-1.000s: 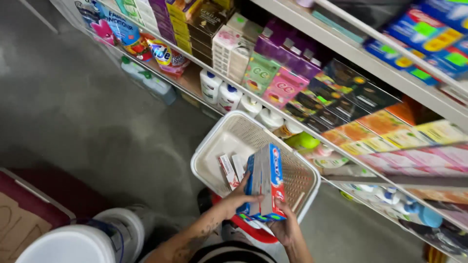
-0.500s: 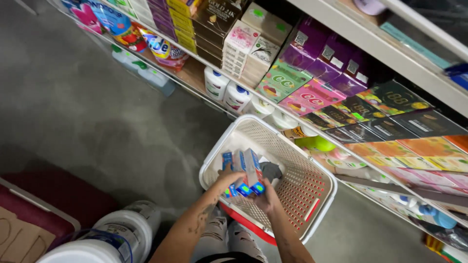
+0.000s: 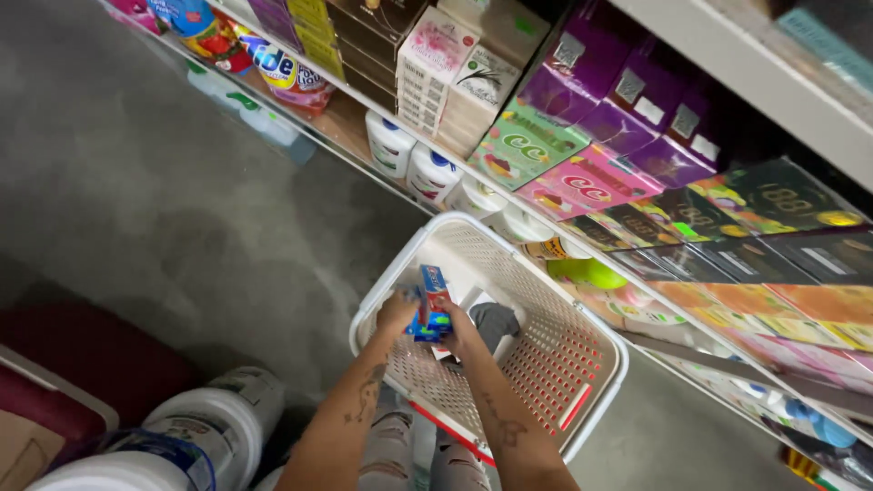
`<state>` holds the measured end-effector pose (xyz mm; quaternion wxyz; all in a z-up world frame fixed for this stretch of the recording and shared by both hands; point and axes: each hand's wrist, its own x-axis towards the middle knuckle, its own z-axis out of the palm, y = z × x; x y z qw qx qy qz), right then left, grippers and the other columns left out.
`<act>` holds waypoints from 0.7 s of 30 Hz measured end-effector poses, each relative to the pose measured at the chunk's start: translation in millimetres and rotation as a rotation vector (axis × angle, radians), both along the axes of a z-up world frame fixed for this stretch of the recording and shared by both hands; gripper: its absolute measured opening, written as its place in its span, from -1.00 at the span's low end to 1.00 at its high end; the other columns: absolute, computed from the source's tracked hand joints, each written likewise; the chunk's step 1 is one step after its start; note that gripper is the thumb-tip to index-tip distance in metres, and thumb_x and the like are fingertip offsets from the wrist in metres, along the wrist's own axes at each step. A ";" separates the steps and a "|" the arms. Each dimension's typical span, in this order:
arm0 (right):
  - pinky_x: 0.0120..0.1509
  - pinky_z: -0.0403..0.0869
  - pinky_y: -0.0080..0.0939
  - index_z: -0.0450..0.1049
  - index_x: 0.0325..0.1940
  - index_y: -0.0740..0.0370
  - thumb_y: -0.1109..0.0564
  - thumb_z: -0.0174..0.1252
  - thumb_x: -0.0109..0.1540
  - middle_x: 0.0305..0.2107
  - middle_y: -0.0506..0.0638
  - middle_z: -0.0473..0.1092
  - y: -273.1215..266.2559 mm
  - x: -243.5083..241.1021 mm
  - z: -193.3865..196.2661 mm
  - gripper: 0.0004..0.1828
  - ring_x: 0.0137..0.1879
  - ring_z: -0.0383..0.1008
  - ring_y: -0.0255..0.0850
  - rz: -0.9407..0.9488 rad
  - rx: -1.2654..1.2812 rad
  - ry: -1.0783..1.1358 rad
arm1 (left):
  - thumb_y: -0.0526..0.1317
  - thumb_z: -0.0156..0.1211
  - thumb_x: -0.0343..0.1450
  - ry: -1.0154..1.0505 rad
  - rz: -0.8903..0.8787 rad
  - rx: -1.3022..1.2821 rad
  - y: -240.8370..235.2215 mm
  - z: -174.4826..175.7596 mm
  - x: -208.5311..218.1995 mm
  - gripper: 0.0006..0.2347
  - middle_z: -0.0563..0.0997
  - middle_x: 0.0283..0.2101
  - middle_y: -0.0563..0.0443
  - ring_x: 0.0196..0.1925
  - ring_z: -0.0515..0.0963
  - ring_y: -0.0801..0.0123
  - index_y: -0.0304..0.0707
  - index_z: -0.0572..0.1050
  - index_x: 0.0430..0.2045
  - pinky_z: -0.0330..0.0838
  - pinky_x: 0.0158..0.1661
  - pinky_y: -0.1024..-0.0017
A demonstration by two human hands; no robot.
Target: Selecting toothpaste boxes and other toiletries from a shelf, wiping them with a cloth, and placing them into a shopping basket.
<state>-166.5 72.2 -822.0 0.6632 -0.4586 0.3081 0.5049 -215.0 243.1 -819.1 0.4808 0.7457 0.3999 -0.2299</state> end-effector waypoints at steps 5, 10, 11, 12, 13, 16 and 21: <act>0.20 0.39 0.18 0.37 0.26 0.12 -0.25 0.12 0.24 0.06 0.10 0.41 26.7 -2.9 46.1 -0.38 0.08 0.43 -0.02 0.065 0.011 -0.186 | -0.04 0.13 0.43 -0.458 0.395 0.062 -16.4 -42.4 -5.4 -0.53 0.53 0.17 -0.43 0.24 0.49 -0.19 -0.41 0.40 0.16 0.33 0.24 0.09; 0.31 0.35 0.05 0.25 0.42 0.04 -0.05 0.12 0.27 0.21 -0.08 0.34 10.9 -24.1 29.7 -0.38 0.23 0.35 -0.24 0.267 0.092 -0.358 | -0.19 0.25 0.51 -0.724 0.672 0.435 -66.9 2.7 -14.7 -0.41 0.13 0.35 -0.70 0.35 0.11 -0.52 -0.69 0.20 0.34 0.00 0.29 -0.12; 0.29 0.40 -0.02 0.26 0.44 0.07 -0.02 0.12 0.28 0.21 -0.04 0.37 0.9 -31.1 6.7 -0.38 0.24 0.39 -0.23 0.257 0.099 -0.334 | -0.16 0.17 0.47 -0.748 0.799 0.229 -76.2 41.0 -12.3 -0.46 0.21 0.30 -0.52 0.31 0.27 -0.34 -0.54 0.22 0.30 0.13 0.29 -0.05; 0.27 0.44 -0.09 0.26 0.45 0.09 0.02 0.11 0.29 0.22 0.01 0.40 -9.7 -38.1 -16.3 -0.38 0.24 0.44 -0.22 0.245 0.106 -0.310 | -0.14 0.08 0.44 -0.768 0.919 0.016 -85.1 79.2 -9.6 -0.50 0.29 0.25 -0.33 0.26 0.42 -0.14 -0.38 0.24 0.26 0.26 0.28 0.03; 0.27 0.44 -0.09 0.26 0.45 0.09 0.02 0.11 0.29 0.22 0.01 0.40 -18.9 -40.6 -25.8 -0.38 0.24 0.44 -0.22 0.253 0.101 -0.307 | -0.14 0.08 0.44 -0.764 0.927 0.015 -96.8 66.6 -9.9 -0.50 0.29 0.25 -0.33 0.26 0.42 -0.14 -0.38 0.24 0.26 0.26 0.28 0.03; 0.13 0.52 -0.18 0.36 0.39 0.23 0.10 0.13 0.28 0.10 0.07 0.49 -55.5 -43.5 -65.2 -0.43 0.10 0.53 -0.15 0.178 0.067 -0.332 | -0.21 0.22 0.37 -0.622 0.640 0.396 -129.1 23.3 -8.0 -0.59 0.49 0.14 -0.35 0.26 0.39 -0.17 -0.38 0.42 0.11 0.15 0.29 -0.02; -0.20 0.44 -0.14 0.52 0.27 0.25 0.13 0.11 0.27 -0.27 0.00 0.52 -136.4 -41.5 -139.6 -0.52 -0.24 0.45 -0.14 0.289 -0.404 -0.492 | -0.04 0.26 0.24 -0.024 0.381 0.026 -170.7 -109.1 1.9 -0.50 0.55 0.05 -0.40 0.21 0.49 -0.17 -0.33 0.48 0.02 0.32 0.26 0.05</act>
